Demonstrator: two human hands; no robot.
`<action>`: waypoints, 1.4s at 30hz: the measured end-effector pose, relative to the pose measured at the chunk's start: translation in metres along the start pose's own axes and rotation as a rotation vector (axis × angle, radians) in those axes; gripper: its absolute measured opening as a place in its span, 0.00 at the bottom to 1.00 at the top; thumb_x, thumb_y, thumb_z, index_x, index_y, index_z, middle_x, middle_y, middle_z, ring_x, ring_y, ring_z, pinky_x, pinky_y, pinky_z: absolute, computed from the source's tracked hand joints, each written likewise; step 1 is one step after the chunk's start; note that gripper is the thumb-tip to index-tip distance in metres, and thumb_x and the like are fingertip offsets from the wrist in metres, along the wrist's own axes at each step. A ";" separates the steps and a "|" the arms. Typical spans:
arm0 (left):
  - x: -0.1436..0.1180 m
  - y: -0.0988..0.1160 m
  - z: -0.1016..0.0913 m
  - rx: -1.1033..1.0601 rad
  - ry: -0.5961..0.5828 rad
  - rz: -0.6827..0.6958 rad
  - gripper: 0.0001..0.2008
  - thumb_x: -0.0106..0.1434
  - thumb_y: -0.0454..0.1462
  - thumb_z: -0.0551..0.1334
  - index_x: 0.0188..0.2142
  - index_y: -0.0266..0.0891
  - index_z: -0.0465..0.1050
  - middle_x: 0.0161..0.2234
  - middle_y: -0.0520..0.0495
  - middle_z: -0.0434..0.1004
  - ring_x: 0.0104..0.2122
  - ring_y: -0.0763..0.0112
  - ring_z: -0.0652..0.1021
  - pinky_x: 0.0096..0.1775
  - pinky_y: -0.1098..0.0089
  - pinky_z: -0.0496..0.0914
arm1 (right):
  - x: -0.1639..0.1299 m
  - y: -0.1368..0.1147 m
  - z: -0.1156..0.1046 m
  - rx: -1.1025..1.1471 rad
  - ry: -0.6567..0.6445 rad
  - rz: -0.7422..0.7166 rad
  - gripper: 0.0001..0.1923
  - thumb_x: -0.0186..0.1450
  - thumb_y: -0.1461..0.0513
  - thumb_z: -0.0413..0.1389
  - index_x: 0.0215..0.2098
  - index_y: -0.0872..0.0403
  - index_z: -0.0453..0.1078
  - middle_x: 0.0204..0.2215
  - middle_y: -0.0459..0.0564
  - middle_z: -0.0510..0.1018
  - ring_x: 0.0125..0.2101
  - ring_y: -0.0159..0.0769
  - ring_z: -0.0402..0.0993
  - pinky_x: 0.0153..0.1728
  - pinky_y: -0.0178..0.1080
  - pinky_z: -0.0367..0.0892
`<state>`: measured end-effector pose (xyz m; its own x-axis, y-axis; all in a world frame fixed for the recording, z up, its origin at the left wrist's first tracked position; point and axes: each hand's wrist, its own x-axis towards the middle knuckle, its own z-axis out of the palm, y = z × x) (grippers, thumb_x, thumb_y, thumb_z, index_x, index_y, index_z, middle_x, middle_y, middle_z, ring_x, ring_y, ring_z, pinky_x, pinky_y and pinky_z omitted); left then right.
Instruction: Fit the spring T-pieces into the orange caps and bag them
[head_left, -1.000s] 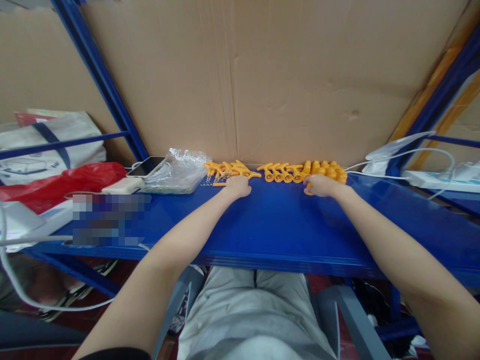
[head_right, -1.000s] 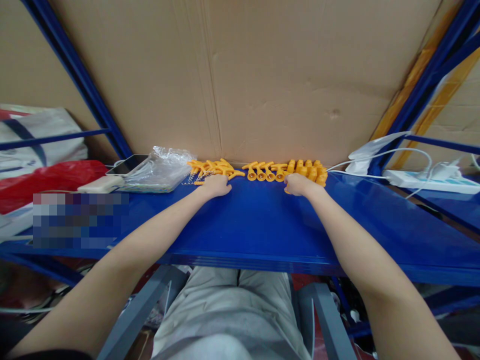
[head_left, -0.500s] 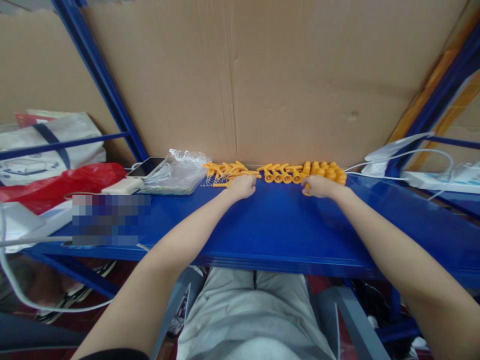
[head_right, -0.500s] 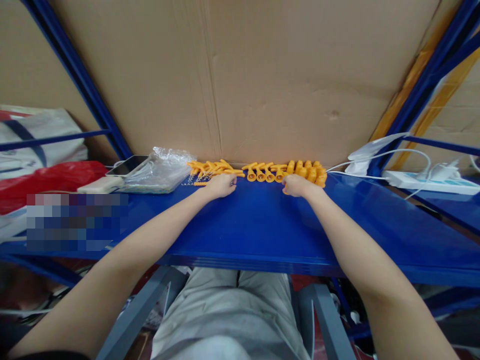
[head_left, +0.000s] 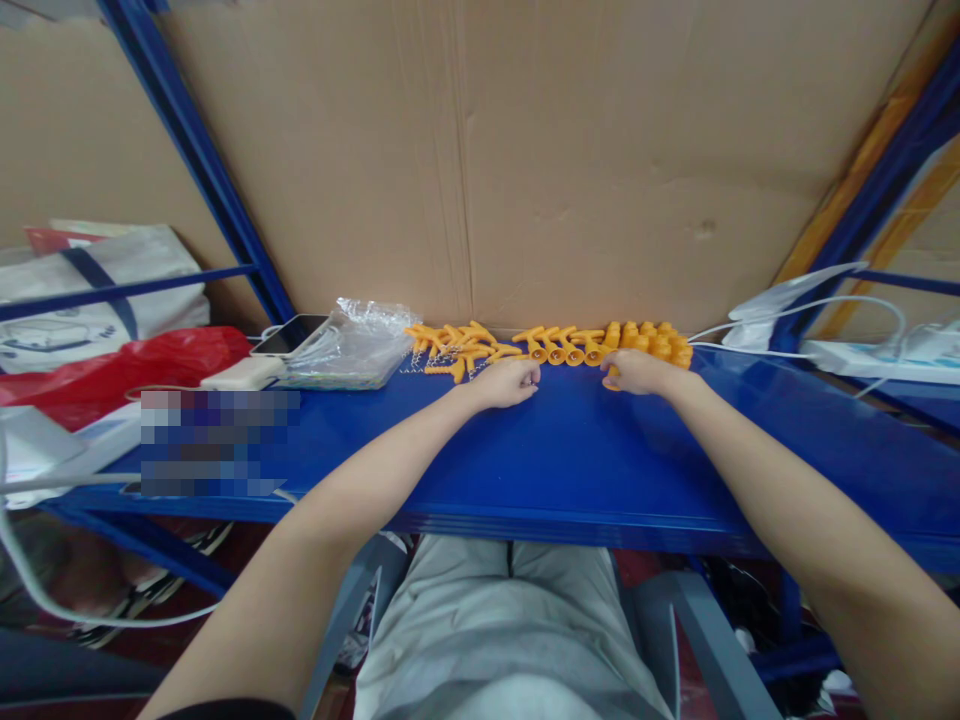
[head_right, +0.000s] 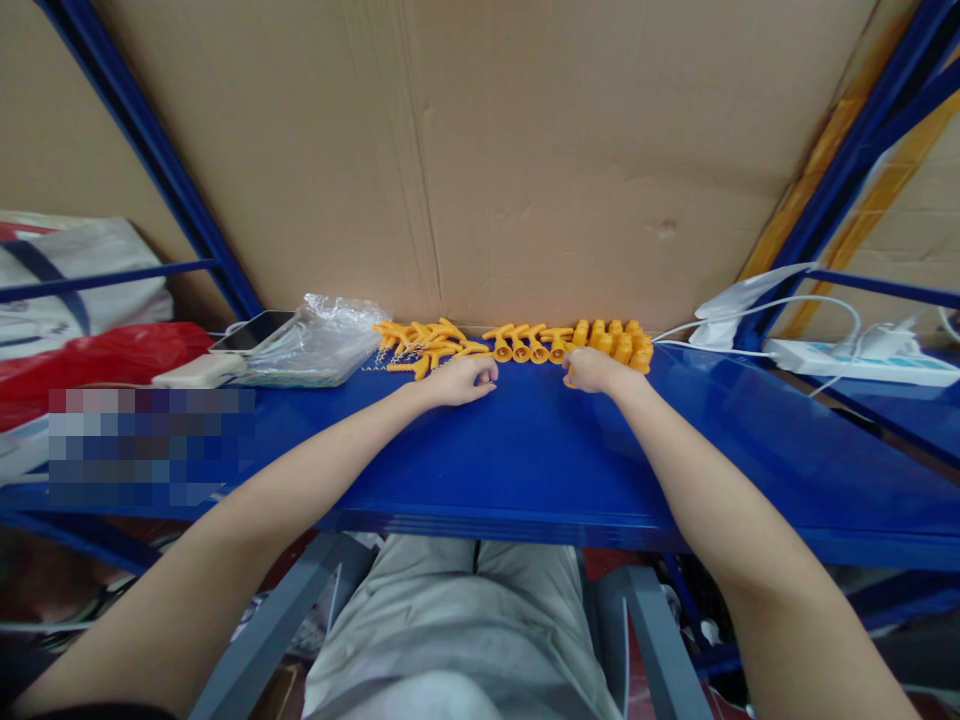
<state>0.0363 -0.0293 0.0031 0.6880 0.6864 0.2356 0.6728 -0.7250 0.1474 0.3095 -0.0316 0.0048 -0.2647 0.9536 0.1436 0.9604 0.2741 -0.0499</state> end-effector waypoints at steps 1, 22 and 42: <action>0.001 0.001 0.002 -0.044 0.008 0.013 0.09 0.62 0.32 0.62 0.43 0.37 0.75 0.33 0.48 0.80 0.34 0.65 0.79 0.40 0.67 0.72 | 0.000 0.001 0.000 0.002 -0.003 -0.003 0.09 0.61 0.67 0.59 0.38 0.52 0.79 0.40 0.60 0.83 0.44 0.54 0.80 0.45 0.50 0.72; -0.005 -0.013 -0.001 0.255 -0.090 -0.210 0.23 0.68 0.30 0.50 0.59 0.41 0.71 0.62 0.37 0.71 0.62 0.51 0.70 0.59 0.48 0.67 | -0.001 -0.007 -0.002 -0.026 -0.042 0.016 0.16 0.62 0.65 0.58 0.48 0.54 0.78 0.47 0.63 0.82 0.50 0.57 0.78 0.51 0.53 0.71; -0.005 -0.011 -0.012 0.247 -0.166 -0.232 0.14 0.68 0.41 0.55 0.49 0.38 0.72 0.49 0.38 0.80 0.49 0.55 0.80 0.49 0.63 0.72 | 0.000 -0.025 0.007 0.219 0.050 0.062 0.15 0.60 0.61 0.63 0.45 0.55 0.73 0.37 0.51 0.82 0.35 0.41 0.78 0.38 0.39 0.71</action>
<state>0.0225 -0.0255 0.0118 0.5303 0.8456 0.0612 0.8476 -0.5270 -0.0623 0.2846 -0.0373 -0.0011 -0.1962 0.9634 0.1825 0.9314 0.2413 -0.2724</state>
